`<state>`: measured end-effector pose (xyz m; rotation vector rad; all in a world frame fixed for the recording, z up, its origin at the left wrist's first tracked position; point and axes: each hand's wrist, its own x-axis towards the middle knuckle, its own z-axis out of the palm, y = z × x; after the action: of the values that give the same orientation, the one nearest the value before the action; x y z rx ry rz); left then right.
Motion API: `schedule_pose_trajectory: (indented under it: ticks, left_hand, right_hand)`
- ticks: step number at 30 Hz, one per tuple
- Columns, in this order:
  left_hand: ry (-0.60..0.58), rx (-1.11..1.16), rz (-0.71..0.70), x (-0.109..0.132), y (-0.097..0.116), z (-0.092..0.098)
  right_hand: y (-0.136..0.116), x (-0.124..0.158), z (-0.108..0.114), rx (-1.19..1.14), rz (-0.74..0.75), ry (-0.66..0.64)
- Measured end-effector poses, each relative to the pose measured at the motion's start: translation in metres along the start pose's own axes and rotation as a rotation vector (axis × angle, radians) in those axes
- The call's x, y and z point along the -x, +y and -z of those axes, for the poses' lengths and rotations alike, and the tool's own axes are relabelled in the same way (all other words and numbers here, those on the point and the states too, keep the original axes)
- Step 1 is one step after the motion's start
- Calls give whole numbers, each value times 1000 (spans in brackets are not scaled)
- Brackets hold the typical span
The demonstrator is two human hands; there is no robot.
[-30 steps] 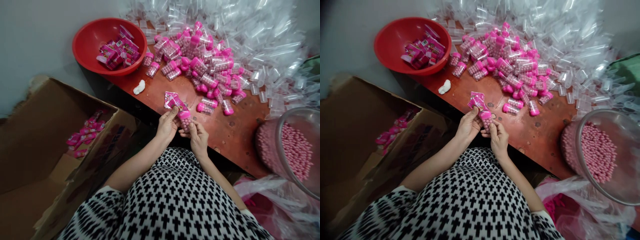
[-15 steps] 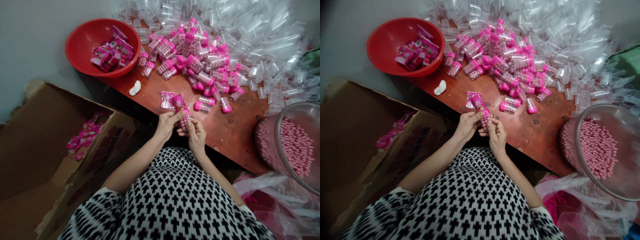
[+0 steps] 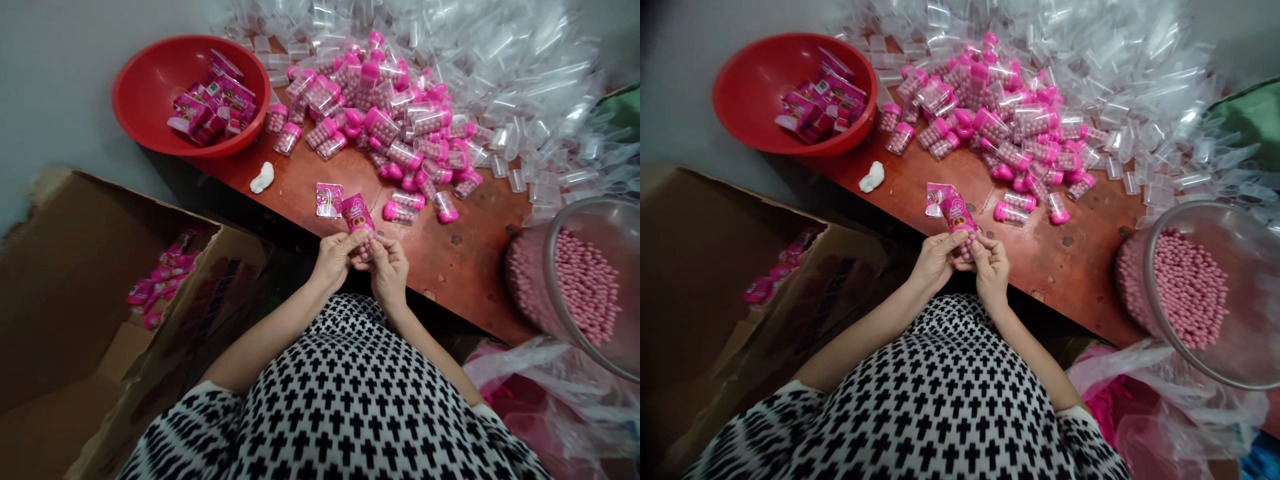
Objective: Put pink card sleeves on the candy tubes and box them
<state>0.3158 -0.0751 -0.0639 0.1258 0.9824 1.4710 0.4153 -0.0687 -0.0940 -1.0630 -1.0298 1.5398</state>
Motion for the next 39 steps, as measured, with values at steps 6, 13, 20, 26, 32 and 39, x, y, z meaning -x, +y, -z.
schedule_pose_trajectory:
  ticks: [6, 13, 20, 26, 32, 39]
  left_hand:
    - [21, -29, -20, 0, 4, 6]
    - [0, -14, -42, 5, 4, 12]
    - [15, 17, -71, 22, 9, 17]
    - [391, 79, -796, 43, 81, 67]
    - [300, -784, -852, -20, 69, 77]
    - [160, -1202, -812, -74, 36, 65]
  right_hand:
    - [-5, -1, 0, -97, -80, -78]
    - [-7, 1, 5, -63, -96, -163]
    - [-12, -10, -9, -77, -170, -186]
    - [-14, -9, -8, -20, -175, -223]
    - [-10, -8, -5, 65, -157, -200]
    - [-17, -10, 1, 142, -140, -208]
